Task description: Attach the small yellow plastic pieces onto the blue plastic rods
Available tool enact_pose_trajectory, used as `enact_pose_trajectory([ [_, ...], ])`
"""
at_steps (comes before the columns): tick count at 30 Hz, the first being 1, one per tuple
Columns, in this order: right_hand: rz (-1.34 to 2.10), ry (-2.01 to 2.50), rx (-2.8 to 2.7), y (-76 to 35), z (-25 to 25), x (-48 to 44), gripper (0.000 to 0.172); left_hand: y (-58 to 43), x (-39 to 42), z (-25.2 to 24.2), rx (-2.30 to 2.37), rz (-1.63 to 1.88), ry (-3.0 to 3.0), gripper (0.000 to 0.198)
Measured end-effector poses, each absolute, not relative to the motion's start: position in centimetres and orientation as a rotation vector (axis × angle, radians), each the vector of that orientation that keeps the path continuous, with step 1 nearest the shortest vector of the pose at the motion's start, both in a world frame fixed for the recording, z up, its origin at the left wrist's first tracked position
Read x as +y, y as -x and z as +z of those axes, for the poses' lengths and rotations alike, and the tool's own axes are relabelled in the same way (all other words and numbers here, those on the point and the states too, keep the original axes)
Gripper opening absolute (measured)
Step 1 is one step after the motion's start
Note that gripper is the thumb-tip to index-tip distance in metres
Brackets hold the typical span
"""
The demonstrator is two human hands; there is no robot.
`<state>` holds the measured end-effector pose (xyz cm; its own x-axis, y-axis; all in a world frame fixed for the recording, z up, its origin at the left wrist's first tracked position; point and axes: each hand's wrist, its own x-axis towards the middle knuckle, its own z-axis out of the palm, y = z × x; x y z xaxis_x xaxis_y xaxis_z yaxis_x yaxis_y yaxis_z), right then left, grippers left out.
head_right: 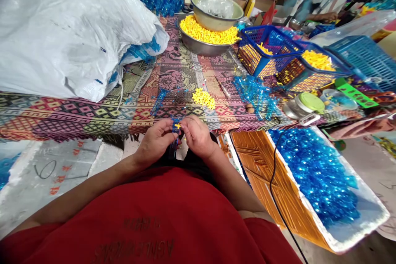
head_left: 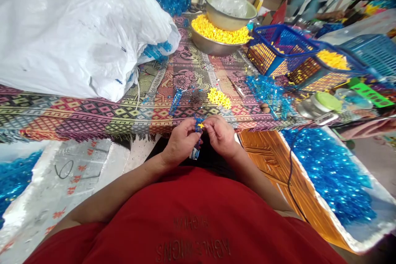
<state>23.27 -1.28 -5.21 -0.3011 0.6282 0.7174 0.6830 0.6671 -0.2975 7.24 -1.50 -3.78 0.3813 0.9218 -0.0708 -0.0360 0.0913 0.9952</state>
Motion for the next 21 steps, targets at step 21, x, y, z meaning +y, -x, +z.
enact_pose_trajectory([
  [21,0.179,1.035,-1.869,-22.95,-4.45,-1.41,0.009,-7.43,-1.45,-3.39,0.994,0.962,-1.320,0.022],
])
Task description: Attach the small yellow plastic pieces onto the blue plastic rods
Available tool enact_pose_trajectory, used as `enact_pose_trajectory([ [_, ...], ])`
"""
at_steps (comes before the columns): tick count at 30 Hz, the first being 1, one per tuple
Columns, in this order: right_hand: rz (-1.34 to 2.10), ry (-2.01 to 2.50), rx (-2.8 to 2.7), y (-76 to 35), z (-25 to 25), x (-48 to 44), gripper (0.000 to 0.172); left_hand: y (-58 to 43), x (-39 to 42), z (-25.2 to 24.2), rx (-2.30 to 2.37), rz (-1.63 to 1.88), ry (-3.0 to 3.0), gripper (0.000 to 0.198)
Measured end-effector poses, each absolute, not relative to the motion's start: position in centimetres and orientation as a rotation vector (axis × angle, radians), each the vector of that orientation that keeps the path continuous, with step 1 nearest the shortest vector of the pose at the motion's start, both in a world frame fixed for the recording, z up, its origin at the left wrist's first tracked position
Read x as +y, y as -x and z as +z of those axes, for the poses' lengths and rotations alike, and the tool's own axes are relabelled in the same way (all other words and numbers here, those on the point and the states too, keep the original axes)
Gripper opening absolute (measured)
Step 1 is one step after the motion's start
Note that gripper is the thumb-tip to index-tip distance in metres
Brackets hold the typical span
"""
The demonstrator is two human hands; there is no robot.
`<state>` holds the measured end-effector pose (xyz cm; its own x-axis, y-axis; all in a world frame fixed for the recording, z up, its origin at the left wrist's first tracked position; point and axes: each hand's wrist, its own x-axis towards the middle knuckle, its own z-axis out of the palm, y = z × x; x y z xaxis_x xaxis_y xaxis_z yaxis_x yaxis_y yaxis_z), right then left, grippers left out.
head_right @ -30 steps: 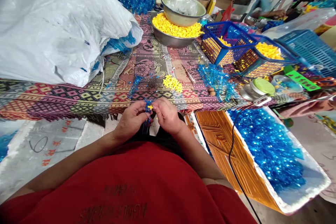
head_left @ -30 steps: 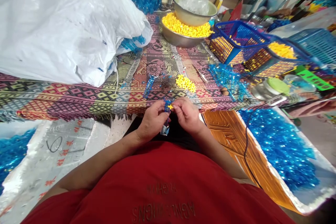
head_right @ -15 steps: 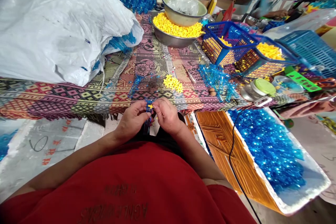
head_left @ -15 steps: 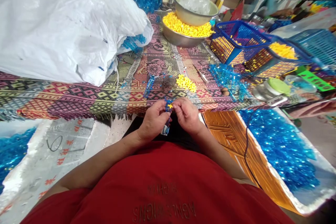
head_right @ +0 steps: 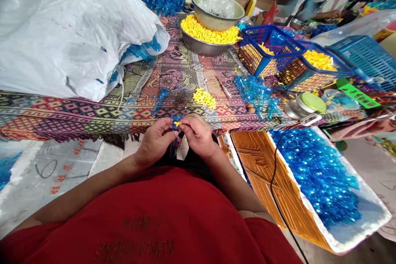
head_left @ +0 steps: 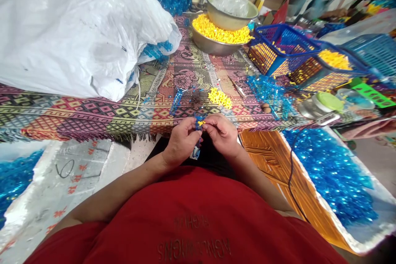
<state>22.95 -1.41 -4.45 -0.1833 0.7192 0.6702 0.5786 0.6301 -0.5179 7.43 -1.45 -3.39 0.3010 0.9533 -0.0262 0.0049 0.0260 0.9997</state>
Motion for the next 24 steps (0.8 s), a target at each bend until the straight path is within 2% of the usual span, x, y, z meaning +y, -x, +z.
enact_pose_trajectory([
  [10,0.042,0.953,-2.012,-23.6,-5.1,-1.3,0.022,-7.4,-1.0,-3.1,1.125,0.920,-1.415,0.008],
  [18,0.091,0.986,-1.856,-23.0,-4.1,-1.3,0.012,-7.7,-0.9,-2.9,1.106,0.915,-1.310,0.010],
  [24,0.201,1.011,-1.870,-23.0,-4.0,-1.0,0.015,-7.8,-0.8,-2.7,1.141,0.936,-1.337,0.008],
])
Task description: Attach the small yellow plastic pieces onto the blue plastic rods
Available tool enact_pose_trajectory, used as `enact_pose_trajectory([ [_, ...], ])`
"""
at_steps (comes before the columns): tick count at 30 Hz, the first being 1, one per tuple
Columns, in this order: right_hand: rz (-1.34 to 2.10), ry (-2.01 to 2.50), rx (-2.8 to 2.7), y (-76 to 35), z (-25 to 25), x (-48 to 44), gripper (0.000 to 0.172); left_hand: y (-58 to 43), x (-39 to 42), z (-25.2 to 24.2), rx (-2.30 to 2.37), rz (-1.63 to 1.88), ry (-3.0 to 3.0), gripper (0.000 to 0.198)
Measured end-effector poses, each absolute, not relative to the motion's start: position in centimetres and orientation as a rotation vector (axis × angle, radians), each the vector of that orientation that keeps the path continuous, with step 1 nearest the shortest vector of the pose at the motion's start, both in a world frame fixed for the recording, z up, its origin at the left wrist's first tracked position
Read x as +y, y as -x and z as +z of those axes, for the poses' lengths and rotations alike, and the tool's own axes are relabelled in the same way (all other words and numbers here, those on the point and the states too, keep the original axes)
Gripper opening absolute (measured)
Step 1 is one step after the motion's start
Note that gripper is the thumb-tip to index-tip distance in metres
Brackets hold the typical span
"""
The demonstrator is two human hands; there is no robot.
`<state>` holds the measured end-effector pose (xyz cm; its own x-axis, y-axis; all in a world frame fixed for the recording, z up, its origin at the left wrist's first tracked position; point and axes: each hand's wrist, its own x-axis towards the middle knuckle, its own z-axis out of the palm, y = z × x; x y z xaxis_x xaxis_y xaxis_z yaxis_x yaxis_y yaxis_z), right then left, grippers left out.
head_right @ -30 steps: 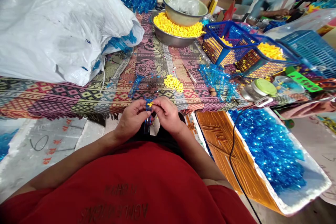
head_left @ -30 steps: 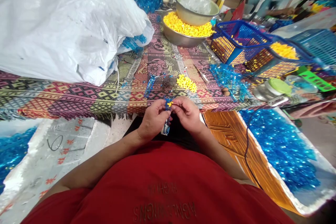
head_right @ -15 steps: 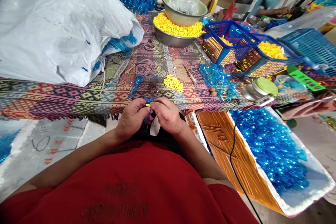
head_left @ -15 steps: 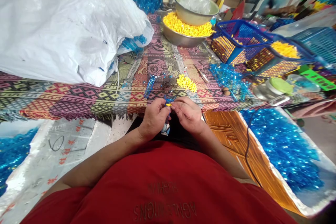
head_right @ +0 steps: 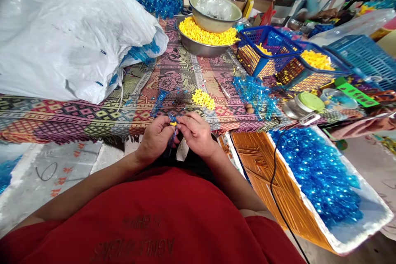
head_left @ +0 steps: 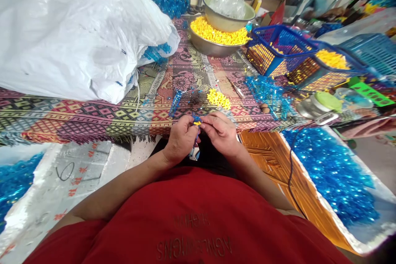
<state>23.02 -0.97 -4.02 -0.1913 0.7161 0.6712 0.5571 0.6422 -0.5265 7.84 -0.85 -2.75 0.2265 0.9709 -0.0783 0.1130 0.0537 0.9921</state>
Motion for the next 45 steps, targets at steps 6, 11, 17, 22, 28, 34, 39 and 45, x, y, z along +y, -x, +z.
enact_pose_trajectory([
  [6,0.133,0.992,-1.859,-22.8,-4.1,-1.0,0.014,-7.9,-0.7,-2.7,1.131,0.932,-1.278,0.007],
  [11,0.091,1.009,-1.957,-22.7,-4.4,-1.3,0.018,-8.1,-0.6,-2.9,1.130,0.926,-1.248,0.007],
  [17,0.001,1.066,-2.091,-22.9,-4.2,-1.2,0.024,-8.1,-0.5,-3.2,1.090,0.977,-1.298,0.006],
  [22,-0.066,1.079,-2.127,-23.1,-3.7,-1.1,0.023,-7.5,-0.3,-3.7,0.786,0.971,-1.102,0.017],
  [28,0.000,1.133,-2.171,-23.0,-3.5,-0.9,0.020,-7.5,-0.1,-4.6,0.652,0.946,-0.911,0.022],
  [34,-0.172,1.136,-2.173,-21.6,-4.1,-0.5,0.017,-7.6,-0.9,-4.5,0.992,1.104,-1.355,0.012],
  [39,-0.343,1.139,-2.219,-19.9,-5.3,0.6,0.017,-7.2,-0.7,-4.6,1.319,1.199,-1.592,0.014],
  [45,-0.242,1.164,-2.223,-19.8,-5.3,1.0,0.018,-6.9,-0.2,-5.2,1.134,1.184,-1.268,0.010],
])
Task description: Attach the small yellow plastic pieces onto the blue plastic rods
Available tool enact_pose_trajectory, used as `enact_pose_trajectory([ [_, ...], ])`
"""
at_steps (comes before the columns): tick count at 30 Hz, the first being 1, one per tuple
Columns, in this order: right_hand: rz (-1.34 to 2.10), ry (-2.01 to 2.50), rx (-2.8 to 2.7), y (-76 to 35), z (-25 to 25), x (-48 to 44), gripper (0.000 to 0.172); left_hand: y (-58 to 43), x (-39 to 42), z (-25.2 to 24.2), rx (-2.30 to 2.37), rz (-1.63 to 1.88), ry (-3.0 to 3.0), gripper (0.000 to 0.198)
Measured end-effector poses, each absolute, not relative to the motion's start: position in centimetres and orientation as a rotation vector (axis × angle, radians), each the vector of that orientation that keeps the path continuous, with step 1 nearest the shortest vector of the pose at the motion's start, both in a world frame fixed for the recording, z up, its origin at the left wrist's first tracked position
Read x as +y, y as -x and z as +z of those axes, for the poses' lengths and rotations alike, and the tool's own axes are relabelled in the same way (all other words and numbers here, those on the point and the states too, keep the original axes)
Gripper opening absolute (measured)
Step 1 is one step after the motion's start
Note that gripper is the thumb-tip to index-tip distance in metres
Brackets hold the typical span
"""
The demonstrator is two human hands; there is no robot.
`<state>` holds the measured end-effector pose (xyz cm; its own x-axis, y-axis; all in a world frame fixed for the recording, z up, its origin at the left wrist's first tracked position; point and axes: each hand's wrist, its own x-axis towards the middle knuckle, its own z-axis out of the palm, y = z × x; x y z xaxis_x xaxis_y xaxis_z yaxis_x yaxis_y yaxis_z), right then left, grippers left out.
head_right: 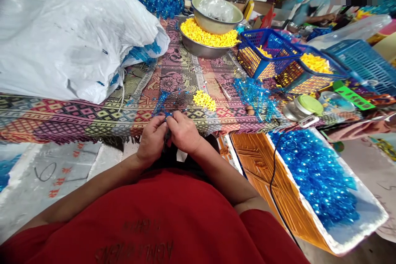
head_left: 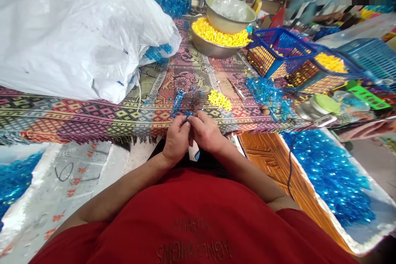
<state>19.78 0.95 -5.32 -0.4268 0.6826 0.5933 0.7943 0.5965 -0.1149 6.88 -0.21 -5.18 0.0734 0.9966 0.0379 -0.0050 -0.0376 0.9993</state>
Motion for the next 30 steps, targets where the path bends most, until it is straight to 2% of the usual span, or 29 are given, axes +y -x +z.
enact_pose_trajectory([
  [4,0.074,1.051,-2.066,-20.9,-4.6,0.5,0.020,-6.7,0.1,-5.2,0.732,1.029,-0.922,0.013],
  [9,0.213,1.070,-1.889,-21.9,-4.7,0.1,0.016,-6.7,0.5,-5.0,0.597,0.972,-0.780,0.014],
  [14,0.007,1.297,-1.908,-26.7,-4.5,2.4,0.019,-6.1,0.3,-4.2,0.616,0.945,-0.723,0.019],
  [20,-0.448,2.075,-1.876,-35.5,-2.9,7.7,0.033,-4.6,0.1,-3.2,0.691,0.978,-0.691,0.022],
  [26,-0.388,2.364,-2.097,-36.6,-3.6,10.8,0.036,-4.2,-0.2,-3.0,0.715,0.971,-0.695,0.023],
  [30,-0.401,2.428,-2.000,-37.8,-3.7,10.8,0.040,-3.9,-0.1,-3.1,0.728,0.965,-0.718,0.023],
])
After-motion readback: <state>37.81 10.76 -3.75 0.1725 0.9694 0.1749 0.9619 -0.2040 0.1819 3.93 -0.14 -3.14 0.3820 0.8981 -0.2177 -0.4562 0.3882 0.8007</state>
